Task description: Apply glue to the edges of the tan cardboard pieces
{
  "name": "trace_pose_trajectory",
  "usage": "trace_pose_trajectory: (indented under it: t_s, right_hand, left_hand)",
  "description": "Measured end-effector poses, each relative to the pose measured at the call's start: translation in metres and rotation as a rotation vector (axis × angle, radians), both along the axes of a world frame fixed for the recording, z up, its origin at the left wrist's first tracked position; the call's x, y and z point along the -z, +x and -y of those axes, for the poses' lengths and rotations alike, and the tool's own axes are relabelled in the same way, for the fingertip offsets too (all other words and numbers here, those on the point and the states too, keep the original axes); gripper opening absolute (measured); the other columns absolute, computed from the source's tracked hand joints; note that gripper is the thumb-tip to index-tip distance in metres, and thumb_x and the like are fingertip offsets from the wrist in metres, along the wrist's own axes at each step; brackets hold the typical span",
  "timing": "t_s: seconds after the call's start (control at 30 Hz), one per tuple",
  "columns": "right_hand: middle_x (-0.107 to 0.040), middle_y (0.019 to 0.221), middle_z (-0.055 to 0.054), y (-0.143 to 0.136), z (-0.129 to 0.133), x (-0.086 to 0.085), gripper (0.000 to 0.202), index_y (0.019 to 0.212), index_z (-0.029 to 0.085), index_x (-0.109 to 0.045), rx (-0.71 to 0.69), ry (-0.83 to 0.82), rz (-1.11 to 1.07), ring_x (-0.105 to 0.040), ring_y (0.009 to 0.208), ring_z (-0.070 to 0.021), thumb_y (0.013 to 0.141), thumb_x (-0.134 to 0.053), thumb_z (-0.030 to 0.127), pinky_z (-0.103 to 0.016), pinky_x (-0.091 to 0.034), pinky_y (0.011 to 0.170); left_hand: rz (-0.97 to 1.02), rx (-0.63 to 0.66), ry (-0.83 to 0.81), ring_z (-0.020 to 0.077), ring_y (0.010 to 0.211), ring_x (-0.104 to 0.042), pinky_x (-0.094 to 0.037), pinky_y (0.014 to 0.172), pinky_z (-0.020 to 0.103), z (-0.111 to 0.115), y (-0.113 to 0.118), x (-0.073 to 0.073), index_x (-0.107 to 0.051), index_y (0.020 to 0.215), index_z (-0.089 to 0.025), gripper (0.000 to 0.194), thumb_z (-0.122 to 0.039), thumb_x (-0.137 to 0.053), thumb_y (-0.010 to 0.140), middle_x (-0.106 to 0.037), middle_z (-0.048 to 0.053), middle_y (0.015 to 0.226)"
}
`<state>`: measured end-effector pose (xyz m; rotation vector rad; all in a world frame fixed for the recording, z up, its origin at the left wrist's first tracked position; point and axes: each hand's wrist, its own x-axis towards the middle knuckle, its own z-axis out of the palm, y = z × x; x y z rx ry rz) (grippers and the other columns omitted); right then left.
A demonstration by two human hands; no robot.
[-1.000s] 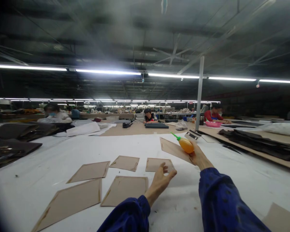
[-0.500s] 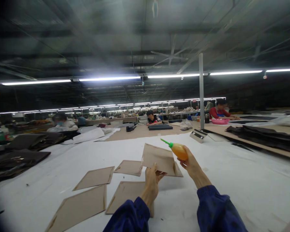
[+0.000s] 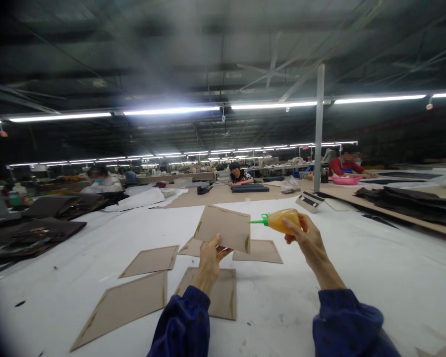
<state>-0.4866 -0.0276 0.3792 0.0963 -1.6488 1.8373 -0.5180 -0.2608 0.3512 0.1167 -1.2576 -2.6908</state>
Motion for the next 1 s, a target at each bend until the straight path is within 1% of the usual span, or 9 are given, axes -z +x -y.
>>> trace_pose_trajectory:
  t_s: [0.13, 0.27, 0.4, 0.5, 0.6, 0.7, 0.8, 0.93, 1.0]
  right_hand:
    - [-0.062, 0.079, 0.002, 0.000, 0.004, -0.001, 0.058, 0.106, 0.019, -0.059, 0.072, 0.066, -0.055, -0.055, 0.048, -0.0091, 0.064, -0.080, 0.053, -0.024, -0.049, 0.044]
    - [-0.061, 0.087, 0.000, -0.001, 0.005, 0.000, 0.063, 0.108, 0.020, -0.057, 0.130, 0.117, -0.078, -0.057, 0.050, -0.0104, 0.062, -0.080, 0.057, -0.026, -0.050, 0.044]
    - [-0.063, 0.084, 0.000, -0.003, 0.005, 0.004, 0.067, 0.110, 0.021, -0.058, 0.184, 0.163, -0.077, -0.058, 0.050, -0.0117, 0.060, -0.080, 0.060, -0.027, -0.052, 0.046]
    - [-0.064, 0.080, 0.000, -0.005, 0.005, 0.006, 0.073, 0.112, 0.021, -0.057, 0.211, 0.228, -0.063, -0.060, 0.052, -0.0150, 0.057, -0.080, 0.063, -0.030, -0.054, 0.047]
    - [-0.065, 0.081, -0.001, -0.005, 0.005, 0.009, 0.072, 0.111, 0.022, -0.056, 0.189, 0.285, -0.076, -0.060, 0.052, -0.0157, 0.057, -0.079, 0.064, -0.030, -0.055, 0.047]
    - [-0.064, 0.081, -0.001, -0.005, 0.006, 0.009, 0.065, 0.107, 0.022, -0.057, 0.115, 0.356, -0.049, -0.059, 0.051, -0.0150, 0.060, -0.079, 0.061, -0.030, -0.054, 0.046]
    - [-0.065, 0.083, -0.003, -0.005, 0.007, 0.010, 0.063, 0.104, 0.021, -0.059, 0.068, 0.406, -0.019, -0.060, 0.056, -0.0173, 0.060, -0.079, 0.061, -0.031, -0.055, 0.046]
    - [-0.065, 0.087, -0.005, -0.010, 0.009, 0.013, 0.066, 0.106, 0.022, -0.059, 0.163, 0.406, -0.062, -0.062, 0.067, -0.0208, 0.058, -0.079, 0.063, -0.032, -0.056, 0.050]
    - [-0.065, 0.088, -0.006, -0.012, 0.009, 0.015, 0.068, 0.108, 0.022, -0.058, 0.226, 0.389, -0.083, -0.061, 0.068, -0.0209, 0.058, -0.077, 0.065, -0.032, -0.056, 0.051]
  left_hand:
    - [-0.008, -0.025, -0.025, 0.0166, 0.056, -0.065, -0.058, 0.047, 0.031, 0.003, -0.002, -0.001, -0.052, 0.090, -0.010, 0.006, -0.011, -0.056, 0.085, -0.065, 0.005, 0.070]
    - [-0.019, -0.025, -0.050, 0.0163, 0.054, -0.064, -0.057, 0.045, 0.030, 0.005, -0.003, 0.001, -0.054, 0.087, -0.009, 0.004, -0.011, -0.056, 0.085, -0.065, 0.006, 0.070]
    - [-0.022, -0.047, -0.063, 0.0161, 0.056, -0.063, -0.058, 0.047, 0.032, 0.006, -0.004, 0.002, -0.054, 0.087, -0.009, 0.006, -0.012, -0.058, 0.084, -0.065, 0.007, 0.071]
    - [-0.025, -0.060, -0.068, 0.0158, 0.059, -0.063, -0.058, 0.048, 0.033, 0.008, -0.005, 0.003, -0.055, 0.086, -0.009, 0.006, -0.013, -0.059, 0.084, -0.065, 0.006, 0.072]
    - [-0.020, -0.067, -0.061, 0.0155, 0.058, -0.062, -0.057, 0.048, 0.031, 0.010, -0.006, 0.003, -0.056, 0.087, -0.009, 0.006, -0.013, -0.058, 0.084, -0.064, 0.006, 0.072]
    - [-0.007, -0.084, -0.037, 0.0148, 0.058, -0.062, -0.056, 0.046, 0.029, 0.012, -0.008, 0.003, -0.055, 0.091, -0.011, 0.006, -0.013, -0.057, 0.085, -0.064, 0.005, 0.073]
    - [0.005, -0.098, -0.020, 0.0144, 0.056, -0.063, -0.056, 0.047, 0.029, 0.014, -0.010, 0.004, -0.054, 0.092, -0.012, 0.005, -0.013, -0.055, 0.087, -0.064, 0.004, 0.072]
    - [0.003, -0.083, -0.024, 0.0153, 0.057, -0.064, -0.057, 0.048, 0.031, 0.014, -0.010, 0.006, -0.053, 0.089, -0.012, 0.005, -0.013, -0.056, 0.086, -0.064, 0.004, 0.073]
    - [0.001, -0.068, -0.033, 0.0152, 0.056, -0.063, -0.057, 0.048, 0.031, 0.012, -0.009, 0.007, -0.050, 0.085, -0.013, 0.008, -0.013, -0.058, 0.085, -0.063, 0.004, 0.070]
